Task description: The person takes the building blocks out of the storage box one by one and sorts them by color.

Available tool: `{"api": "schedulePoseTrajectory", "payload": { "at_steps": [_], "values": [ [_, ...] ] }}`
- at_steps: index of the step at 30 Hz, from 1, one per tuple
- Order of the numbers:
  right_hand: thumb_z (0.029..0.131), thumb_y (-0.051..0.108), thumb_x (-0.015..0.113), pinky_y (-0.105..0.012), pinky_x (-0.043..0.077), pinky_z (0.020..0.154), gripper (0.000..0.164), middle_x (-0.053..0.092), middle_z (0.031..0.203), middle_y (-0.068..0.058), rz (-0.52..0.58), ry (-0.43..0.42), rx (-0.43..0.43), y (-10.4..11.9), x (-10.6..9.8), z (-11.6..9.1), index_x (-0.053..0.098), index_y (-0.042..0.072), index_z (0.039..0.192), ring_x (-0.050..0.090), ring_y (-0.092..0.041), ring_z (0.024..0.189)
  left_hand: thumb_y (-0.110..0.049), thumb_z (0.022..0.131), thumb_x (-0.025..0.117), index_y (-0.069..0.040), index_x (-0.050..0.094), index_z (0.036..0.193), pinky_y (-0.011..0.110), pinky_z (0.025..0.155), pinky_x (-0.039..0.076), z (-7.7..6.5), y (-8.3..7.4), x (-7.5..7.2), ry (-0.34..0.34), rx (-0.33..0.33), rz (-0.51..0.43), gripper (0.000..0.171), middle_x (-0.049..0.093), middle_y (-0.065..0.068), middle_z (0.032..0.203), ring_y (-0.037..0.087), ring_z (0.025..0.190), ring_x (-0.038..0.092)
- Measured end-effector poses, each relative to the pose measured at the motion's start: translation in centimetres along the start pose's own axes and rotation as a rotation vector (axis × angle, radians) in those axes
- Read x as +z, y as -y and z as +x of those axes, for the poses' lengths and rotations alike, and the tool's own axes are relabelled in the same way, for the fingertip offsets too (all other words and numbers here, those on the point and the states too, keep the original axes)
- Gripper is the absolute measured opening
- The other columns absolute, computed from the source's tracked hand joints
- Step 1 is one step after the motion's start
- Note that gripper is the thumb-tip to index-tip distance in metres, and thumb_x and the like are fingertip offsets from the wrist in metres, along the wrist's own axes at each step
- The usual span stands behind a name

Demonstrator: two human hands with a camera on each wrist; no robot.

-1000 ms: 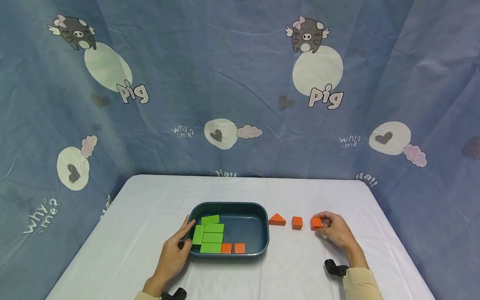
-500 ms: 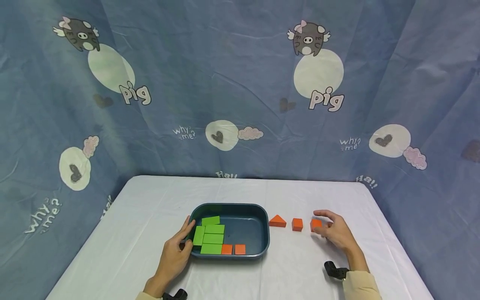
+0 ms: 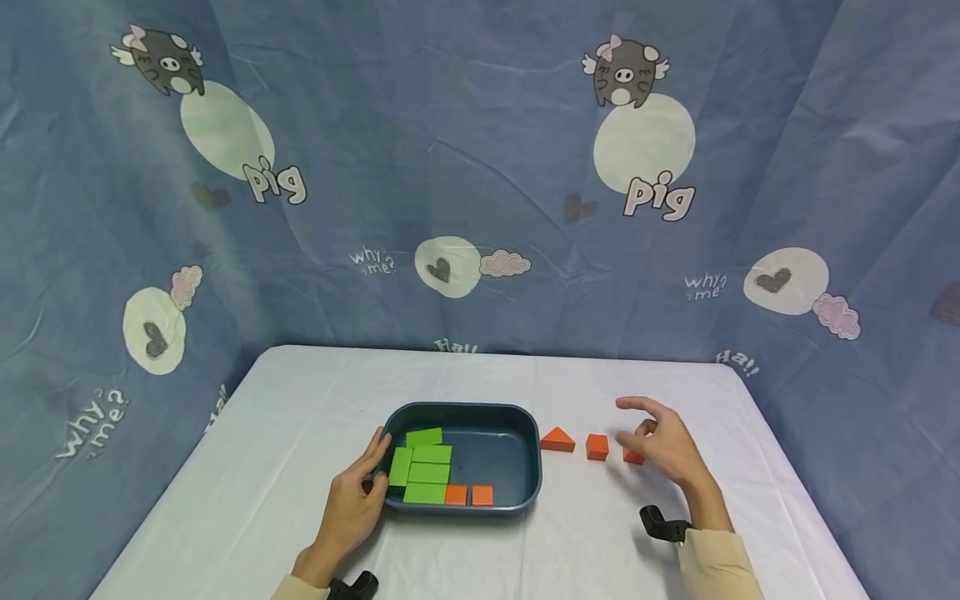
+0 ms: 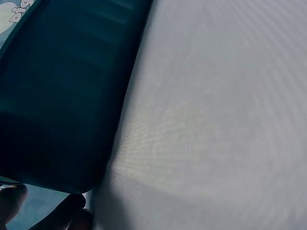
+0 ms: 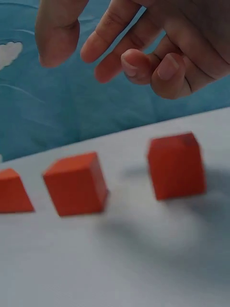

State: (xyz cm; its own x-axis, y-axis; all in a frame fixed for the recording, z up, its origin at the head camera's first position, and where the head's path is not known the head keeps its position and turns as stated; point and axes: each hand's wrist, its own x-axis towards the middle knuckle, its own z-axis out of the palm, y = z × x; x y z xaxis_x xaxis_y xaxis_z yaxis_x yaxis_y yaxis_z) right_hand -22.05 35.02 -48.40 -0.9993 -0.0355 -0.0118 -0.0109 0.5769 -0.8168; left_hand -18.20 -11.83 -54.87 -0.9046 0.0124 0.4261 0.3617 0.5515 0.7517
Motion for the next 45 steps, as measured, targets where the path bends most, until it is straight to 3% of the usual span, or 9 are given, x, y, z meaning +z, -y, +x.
{"api": "schedulePoseTrajectory", "payload": {
  "at_steps": [2, 6, 12, 23, 24, 30, 36, 42, 45],
  "values": [
    [0.087, 0.011, 0.077, -0.031, 0.039, 0.054, 0.052, 0.058, 0.071, -0.015, 0.015, 0.011, -0.031, 0.8, 0.1, 0.4, 0.062, 0.011, 0.136, 0.053, -0.021, 0.06, 0.007, 0.087, 0.058, 0.002, 0.055, 0.144, 0.023, 0.056, 0.039, 0.1, 0.0, -0.1, 0.001, -0.004, 0.002, 0.057, 0.044, 0.012, 0.155, 0.02, 0.125, 0.056],
    [0.087, 0.01, 0.077, -0.031, 0.042, 0.053, 0.05, 0.058, 0.074, -0.013, 0.041, 0.033, -0.085, 2.3, 0.5, 1.2, 0.063, 0.014, 0.134, 0.057, -0.028, 0.064, 0.006, 0.087, 0.059, 0.001, 0.055, 0.144, 0.022, 0.073, 0.044, 0.3, -0.1, -0.2, -0.003, 0.0, 0.02, 0.057, 0.044, 0.01, 0.155, 0.021, 0.135, 0.048],
    [0.086, 0.009, 0.078, -0.03, 0.046, 0.056, 0.047, 0.058, 0.079, -0.015, 0.089, 0.08, -0.19, 4.4, 1.3, 2.5, 0.065, 0.014, 0.131, 0.06, -0.03, 0.071, 0.007, 0.087, 0.058, 0.002, 0.055, 0.144, 0.009, 0.087, 0.038, 0.6, 0.0, -0.3, -0.011, 0.007, 0.007, 0.057, 0.046, 0.015, 0.154, 0.021, 0.136, 0.046],
    [0.085, 0.0, 0.077, -0.031, 0.056, 0.069, 0.044, 0.065, 0.103, -0.019, 0.204, 0.189, -0.358, 7.3, 3.9, 4.8, 0.067, 0.005, 0.127, 0.061, -0.025, 0.076, 0.007, 0.086, 0.059, 0.0, 0.055, 0.144, 0.006, 0.092, 0.035, 0.6, 0.0, -0.7, 0.002, -0.009, -0.018, 0.058, 0.045, 0.01, 0.154, 0.019, 0.137, 0.045],
    [0.084, -0.001, 0.077, -0.031, 0.056, 0.069, 0.044, 0.066, 0.108, -0.017, 0.212, 0.198, -0.37, 7.6, 4.2, 5.0, 0.068, 0.005, 0.127, 0.061, -0.025, 0.077, 0.007, 0.087, 0.059, -0.001, 0.055, 0.144, 0.006, 0.086, 0.037, 0.5, 0.0, -0.7, 0.006, -0.013, -0.018, 0.058, 0.045, 0.01, 0.155, 0.019, 0.136, 0.047],
    [0.084, -0.005, 0.076, -0.032, 0.058, 0.073, 0.043, 0.069, 0.118, -0.014, 0.257, 0.248, -0.439, 8.7, 6.0, 6.1, 0.067, 0.001, 0.126, 0.064, -0.03, 0.084, 0.007, 0.087, 0.059, -0.001, 0.055, 0.145, 0.018, 0.082, 0.043, 0.2, 0.3, -0.5, 0.019, -0.022, 0.003, 0.059, 0.045, 0.012, 0.155, 0.022, 0.136, 0.047],
    [0.085, -0.001, 0.077, -0.033, 0.058, 0.078, 0.043, 0.069, 0.117, -0.014, 0.274, 0.313, -0.44, 9.5, 7.3, 6.8, 0.067, 0.001, 0.127, 0.065, -0.035, 0.094, 0.007, 0.086, 0.06, -0.002, 0.055, 0.145, 0.03, 0.099, 0.048, -0.1, 0.3, -0.3, 0.021, -0.047, -0.004, 0.059, 0.045, 0.01, 0.155, 0.019, 0.138, 0.044],
    [0.085, -0.004, 0.075, -0.036, 0.059, 0.08, 0.047, 0.065, 0.122, -0.028, 0.343, 0.381, -0.442, 10.1, 8.4, 7.3, 0.062, -0.007, 0.13, 0.059, -0.055, 0.102, 0.007, 0.086, 0.059, -0.002, 0.055, 0.145, 0.042, 0.104, 0.046, -0.2, 0.0, -0.3, 0.023, -0.054, -0.03, 0.06, 0.044, 0.012, 0.155, 0.02, 0.139, 0.043],
    [0.086, -0.005, 0.074, -0.036, 0.059, 0.079, 0.046, 0.064, 0.122, -0.029, 0.343, 0.413, -0.455, 10.2, 9.0, 7.6, 0.062, -0.006, 0.13, 0.06, -0.052, 0.101, 0.008, 0.086, 0.059, -0.001, 0.055, 0.145, 0.045, 0.105, 0.044, -0.2, -0.1, -0.3, 0.023, -0.053, -0.042, 0.06, 0.044, 0.013, 0.155, 0.02, 0.139, 0.043]
  ]
}}
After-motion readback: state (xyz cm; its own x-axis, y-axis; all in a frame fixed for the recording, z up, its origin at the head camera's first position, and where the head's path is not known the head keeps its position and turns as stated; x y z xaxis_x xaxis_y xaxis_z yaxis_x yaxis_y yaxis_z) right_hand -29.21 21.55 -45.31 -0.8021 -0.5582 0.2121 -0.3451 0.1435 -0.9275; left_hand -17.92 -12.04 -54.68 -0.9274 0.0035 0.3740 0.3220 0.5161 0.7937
